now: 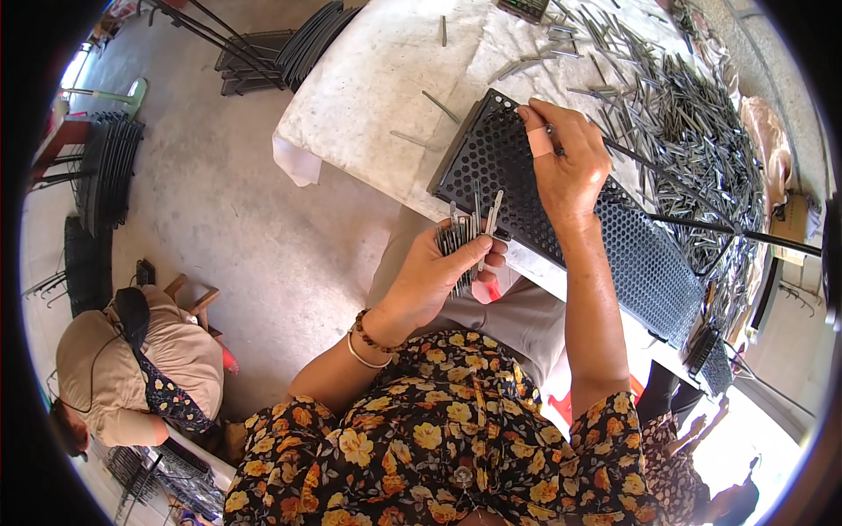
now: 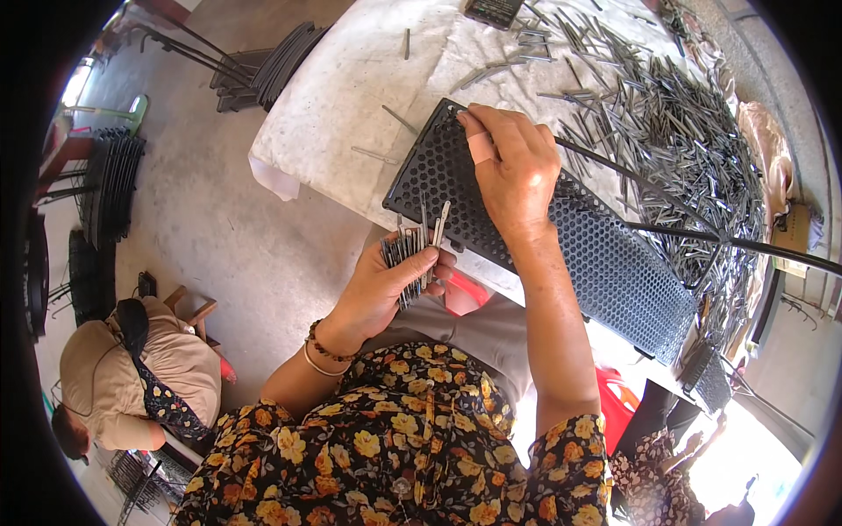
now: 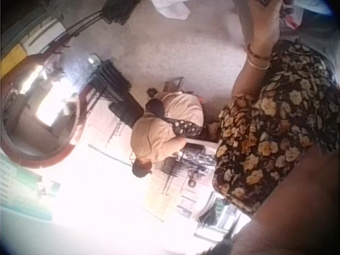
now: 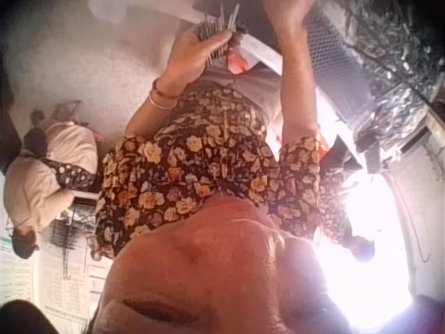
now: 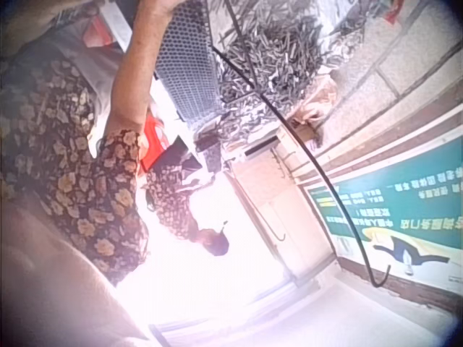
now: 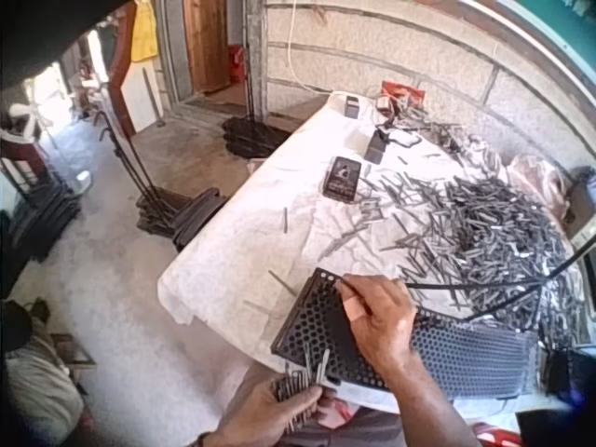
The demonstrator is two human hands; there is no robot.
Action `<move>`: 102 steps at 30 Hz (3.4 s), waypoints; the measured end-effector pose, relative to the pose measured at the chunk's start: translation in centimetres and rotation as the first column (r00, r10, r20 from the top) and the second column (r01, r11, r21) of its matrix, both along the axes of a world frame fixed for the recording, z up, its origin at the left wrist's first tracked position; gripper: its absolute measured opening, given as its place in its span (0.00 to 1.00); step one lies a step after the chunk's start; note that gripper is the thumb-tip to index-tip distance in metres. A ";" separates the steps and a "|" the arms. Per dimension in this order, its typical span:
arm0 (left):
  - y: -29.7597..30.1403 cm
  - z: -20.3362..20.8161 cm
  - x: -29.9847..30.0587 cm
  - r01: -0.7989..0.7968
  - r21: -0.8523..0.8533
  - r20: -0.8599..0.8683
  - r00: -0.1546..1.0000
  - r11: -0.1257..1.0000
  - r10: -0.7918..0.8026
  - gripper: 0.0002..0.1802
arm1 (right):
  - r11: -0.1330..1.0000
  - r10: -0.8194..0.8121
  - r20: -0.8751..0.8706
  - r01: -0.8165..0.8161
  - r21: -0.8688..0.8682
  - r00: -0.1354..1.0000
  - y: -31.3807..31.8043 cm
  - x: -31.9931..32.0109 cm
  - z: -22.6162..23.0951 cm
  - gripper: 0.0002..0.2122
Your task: Inserting small metal pins into a perforated metal sheet at an assembly table.
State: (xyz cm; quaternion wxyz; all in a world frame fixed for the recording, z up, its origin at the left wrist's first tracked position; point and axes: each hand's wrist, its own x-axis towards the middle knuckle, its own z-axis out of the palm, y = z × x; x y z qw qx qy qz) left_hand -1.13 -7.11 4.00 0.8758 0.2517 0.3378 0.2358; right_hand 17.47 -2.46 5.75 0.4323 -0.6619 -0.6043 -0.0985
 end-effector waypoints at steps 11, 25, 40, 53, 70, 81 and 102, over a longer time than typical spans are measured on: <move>0.1 0.3 0.3 -0.032 0.033 -0.001 0.999 0.999 0.032 0.10 | 0.989 0.144 0.180 -0.138 -0.047 0.973 -0.3 0.0 0.0 0.07; 0.8 0.1 -0.3 0.043 0.085 -0.075 0.997 0.995 -0.036 0.10 | 0.988 -0.092 -0.651 -0.012 -0.154 0.754 -2.3 0.5 1.2 0.07; 0.7 0.6 -0.4 0.017 0.060 -0.110 0.994 0.998 -0.011 0.09 | 0.997 -0.074 -0.318 0.069 -0.028 0.945 -1.4 0.0 -0.8 0.05; 0.8 1.2 0.1 -0.009 0.142 -0.084 0.996 0.990 0.022 0.09 | 0.810 0.000 -0.608 -0.356 -0.466 0.794 -4.0 -2.0 2.8 0.10; 0.7 0.4 -0.2 0.033 -0.025 -0.001 0.999 0.999 -0.033 0.09 | 0.995 0.039 -0.141 -0.051 -0.083 0.989 -2.2 1.0 -0.7 0.07; 0.7 0.9 0.3 -0.014 0.036 0.001 1.000 0.999 0.014 0.13 | 0.727 -0.090 -0.836 -0.538 -0.426 0.541 -6.0 -1.5 2.3 0.07; 0.6 1.4 0.3 0.114 -0.151 -0.005 0.993 0.982 -0.117 0.13 | 0.994 -0.017 -0.071 0.008 -0.112 0.997 -3.6 0.7 -0.9 0.06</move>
